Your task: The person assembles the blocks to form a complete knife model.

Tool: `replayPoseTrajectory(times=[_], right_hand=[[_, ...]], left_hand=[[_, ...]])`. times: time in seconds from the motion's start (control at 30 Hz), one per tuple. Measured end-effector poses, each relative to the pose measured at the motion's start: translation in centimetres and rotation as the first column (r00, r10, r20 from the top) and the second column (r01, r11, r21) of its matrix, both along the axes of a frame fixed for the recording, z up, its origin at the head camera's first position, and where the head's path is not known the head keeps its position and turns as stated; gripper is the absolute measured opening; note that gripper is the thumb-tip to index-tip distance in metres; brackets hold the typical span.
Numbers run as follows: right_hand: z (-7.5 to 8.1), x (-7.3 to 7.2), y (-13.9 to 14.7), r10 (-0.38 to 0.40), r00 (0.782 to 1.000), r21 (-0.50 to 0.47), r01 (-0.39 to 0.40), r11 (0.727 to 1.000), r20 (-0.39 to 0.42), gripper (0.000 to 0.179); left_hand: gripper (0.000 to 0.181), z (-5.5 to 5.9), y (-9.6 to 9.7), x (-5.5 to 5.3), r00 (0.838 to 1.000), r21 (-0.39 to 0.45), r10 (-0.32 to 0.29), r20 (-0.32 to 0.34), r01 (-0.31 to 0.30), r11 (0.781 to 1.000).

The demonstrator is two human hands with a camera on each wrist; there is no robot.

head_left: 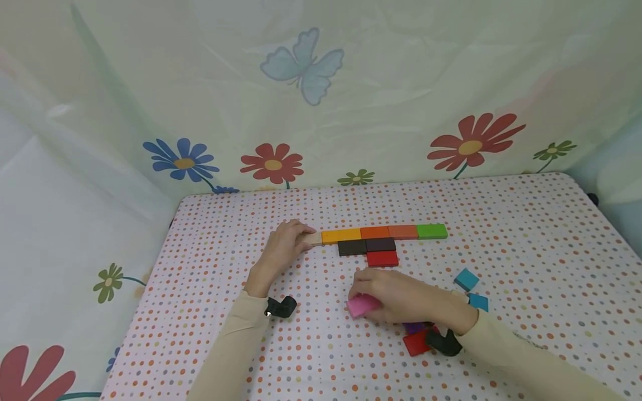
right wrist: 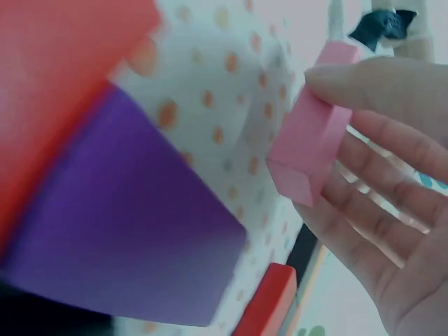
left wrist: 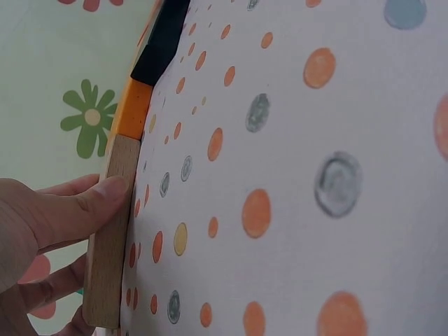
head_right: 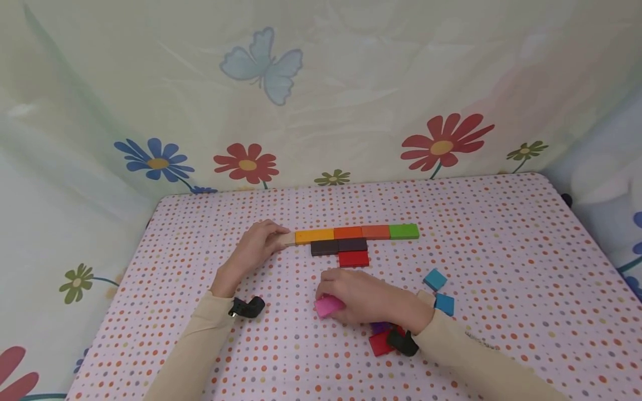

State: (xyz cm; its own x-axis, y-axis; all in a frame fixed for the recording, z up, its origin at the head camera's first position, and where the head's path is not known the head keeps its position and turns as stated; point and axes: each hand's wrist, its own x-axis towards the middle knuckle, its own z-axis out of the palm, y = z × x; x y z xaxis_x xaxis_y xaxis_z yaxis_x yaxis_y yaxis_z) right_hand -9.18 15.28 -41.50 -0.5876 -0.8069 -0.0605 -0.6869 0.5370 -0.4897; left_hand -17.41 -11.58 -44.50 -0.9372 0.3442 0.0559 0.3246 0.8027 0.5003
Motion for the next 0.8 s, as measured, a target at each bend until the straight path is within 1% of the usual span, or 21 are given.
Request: replayPoseTrajectory(times=[0.13,0.23,0.3,0.37,0.5,0.8], right_hand=[[0.5,-1.3,-0.4,-0.099,0.995,-0.026,0.098,0.995,-0.031,0.028],[0.6,-2.5,-0.8,-0.199,0.979,-0.045,0.198,0.979,-0.043,0.03],[0.6,-3.2,-1.1,-0.258,0.966,-0.07,0.255,0.964,-0.03,0.03],[0.4,-3.9,-1.4,-0.295,0.955,-0.086,0.293,0.952,-0.011,0.03],[-0.1,-4.7,-1.8,-0.319,0.948,-0.09,0.319,0.943,0.016,0.03],[-0.9,-4.8,-2.4,-0.336,0.941,-0.05,0.334,0.941,-0.032,0.033]], left_hand=[[0.03,-0.2,0.0,0.0,1.0,-0.004,-0.009,-0.008,0.009,1.0],[0.029,-0.2,-0.1,-0.1,1.0,-0.005,-0.011,-0.018,0.011,1.0],[0.029,-0.2,-0.1,-0.1,1.0,-0.005,-0.01,-0.016,0.01,1.0],[0.03,-0.2,-0.1,-0.1,1.0,-0.005,-0.006,-0.008,0.006,1.0],[0.03,-0.2,0.0,-0.1,1.0,0.0,-0.005,-0.001,0.005,1.0],[0.03,-0.2,-0.1,-0.1,1.0,0.003,-0.005,-0.007,0.005,1.0]])
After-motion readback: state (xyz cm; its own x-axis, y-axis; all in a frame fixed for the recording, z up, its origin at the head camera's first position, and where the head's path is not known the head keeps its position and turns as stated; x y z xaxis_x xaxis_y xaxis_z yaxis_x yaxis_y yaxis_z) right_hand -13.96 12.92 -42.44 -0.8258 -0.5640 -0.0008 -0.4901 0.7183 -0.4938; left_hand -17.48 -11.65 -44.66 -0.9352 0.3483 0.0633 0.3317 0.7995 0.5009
